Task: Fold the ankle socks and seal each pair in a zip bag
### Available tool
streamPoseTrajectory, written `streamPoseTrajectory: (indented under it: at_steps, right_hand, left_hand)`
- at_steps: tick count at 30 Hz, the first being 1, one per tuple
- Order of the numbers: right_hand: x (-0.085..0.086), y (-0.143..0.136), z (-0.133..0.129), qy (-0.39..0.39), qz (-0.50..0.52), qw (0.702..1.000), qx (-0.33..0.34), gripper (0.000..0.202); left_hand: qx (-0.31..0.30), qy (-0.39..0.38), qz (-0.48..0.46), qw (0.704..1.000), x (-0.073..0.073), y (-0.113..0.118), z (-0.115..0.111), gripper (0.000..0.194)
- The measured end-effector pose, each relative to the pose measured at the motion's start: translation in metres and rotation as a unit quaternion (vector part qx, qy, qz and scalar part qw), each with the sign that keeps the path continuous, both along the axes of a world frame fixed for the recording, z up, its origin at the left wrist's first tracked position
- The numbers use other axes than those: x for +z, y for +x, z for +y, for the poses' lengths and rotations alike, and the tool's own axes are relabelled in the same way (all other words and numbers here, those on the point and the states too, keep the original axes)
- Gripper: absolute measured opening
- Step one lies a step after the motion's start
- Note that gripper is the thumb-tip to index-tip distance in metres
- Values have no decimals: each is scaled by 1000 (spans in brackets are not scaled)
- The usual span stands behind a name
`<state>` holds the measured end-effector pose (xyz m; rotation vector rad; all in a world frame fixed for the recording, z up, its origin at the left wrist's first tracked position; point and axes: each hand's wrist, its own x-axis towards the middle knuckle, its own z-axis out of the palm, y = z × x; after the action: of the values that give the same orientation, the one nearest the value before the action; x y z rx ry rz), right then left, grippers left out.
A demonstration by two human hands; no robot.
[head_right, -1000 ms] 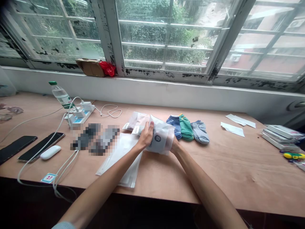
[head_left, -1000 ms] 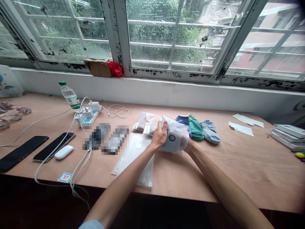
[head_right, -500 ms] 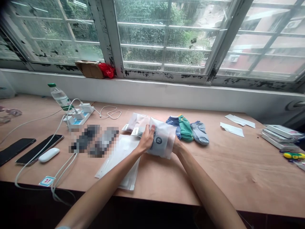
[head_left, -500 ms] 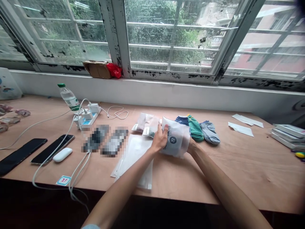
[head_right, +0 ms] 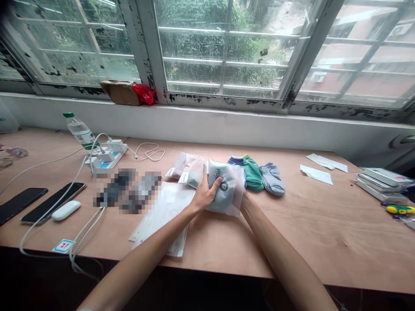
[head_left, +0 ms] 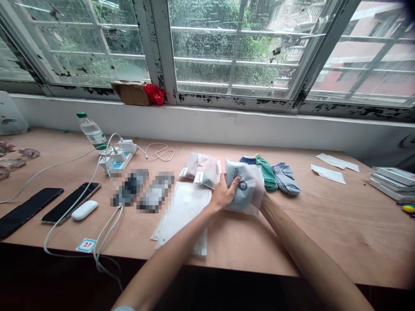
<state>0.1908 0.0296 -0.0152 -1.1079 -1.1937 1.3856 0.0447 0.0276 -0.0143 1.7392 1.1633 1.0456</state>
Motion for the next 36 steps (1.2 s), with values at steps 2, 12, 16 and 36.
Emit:
streamPoseTrajectory:
  at_steps: [2, 12, 16, 36]
  right_hand:
    - [6, 0, -1, 0, 45, 999, -23, 29]
    - [-3, -3, -9, -95, -29, 995, -32, 53]
    - [-5, 2, -15, -123, 28, 985, 118, 42]
    - [-9, 5, -16, -134, 66, 986, 76, 33]
  left_hand:
    - [9, 20, 10, 1000, 4, -4, 3, 45]
    - [185, 120, 89, 971, 35, -50, 37, 35]
    - [228, 101, 148, 957, 27, -51, 39, 43]
    - [-155, 242, 439, 851, 19, -25, -5, 20]
